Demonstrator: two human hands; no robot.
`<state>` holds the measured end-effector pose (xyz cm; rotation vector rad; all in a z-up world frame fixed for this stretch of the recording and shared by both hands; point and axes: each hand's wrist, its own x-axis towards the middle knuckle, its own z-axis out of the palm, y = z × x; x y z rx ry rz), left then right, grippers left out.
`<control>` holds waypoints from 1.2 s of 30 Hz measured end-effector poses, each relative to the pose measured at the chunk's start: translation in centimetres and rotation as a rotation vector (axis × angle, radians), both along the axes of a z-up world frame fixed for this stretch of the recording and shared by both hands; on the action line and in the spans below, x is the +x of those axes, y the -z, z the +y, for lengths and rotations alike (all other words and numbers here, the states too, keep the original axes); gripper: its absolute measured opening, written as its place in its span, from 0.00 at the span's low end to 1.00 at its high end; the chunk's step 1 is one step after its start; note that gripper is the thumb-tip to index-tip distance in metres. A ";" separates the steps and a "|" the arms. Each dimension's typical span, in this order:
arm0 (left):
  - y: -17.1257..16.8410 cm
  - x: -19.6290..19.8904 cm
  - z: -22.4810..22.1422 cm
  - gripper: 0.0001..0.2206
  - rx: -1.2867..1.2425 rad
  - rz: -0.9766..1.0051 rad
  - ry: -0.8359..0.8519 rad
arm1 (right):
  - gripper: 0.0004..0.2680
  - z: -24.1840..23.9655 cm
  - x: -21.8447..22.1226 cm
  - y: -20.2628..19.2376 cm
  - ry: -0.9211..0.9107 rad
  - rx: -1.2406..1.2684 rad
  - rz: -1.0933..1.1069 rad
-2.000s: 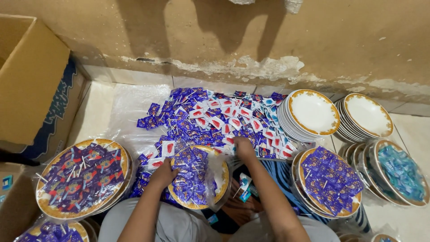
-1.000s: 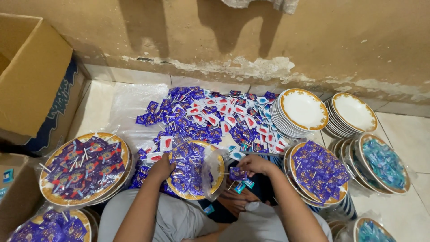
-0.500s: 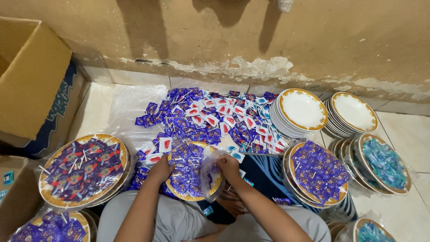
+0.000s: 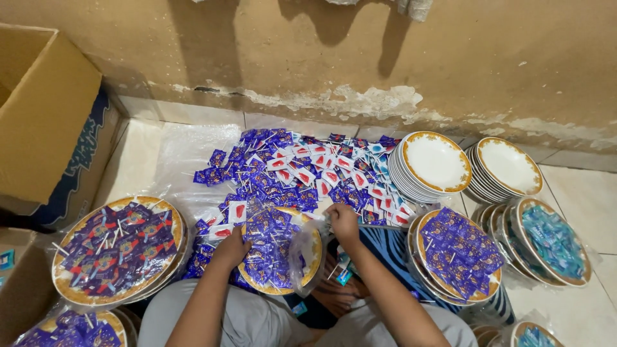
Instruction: The person sorts snack packets by picking them from a pile on the floor and placing them onto plates.
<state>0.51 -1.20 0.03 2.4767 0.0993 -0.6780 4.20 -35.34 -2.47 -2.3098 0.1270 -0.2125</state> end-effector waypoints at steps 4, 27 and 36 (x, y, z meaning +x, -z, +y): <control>-0.3 0.2 0.1 0.29 -0.021 0.025 -0.002 | 0.08 -1.4 5.3 2.9 -0.070 -0.081 0.053; -1.2 0.3 0.5 0.31 -0.039 0.063 0.034 | 0.10 -3.0 5.8 -0.8 -0.170 -0.121 -0.182; -1.0 -0.2 0.4 0.28 -0.052 -0.004 0.018 | 0.10 -5.3 -5.8 -8.4 -0.057 0.712 0.408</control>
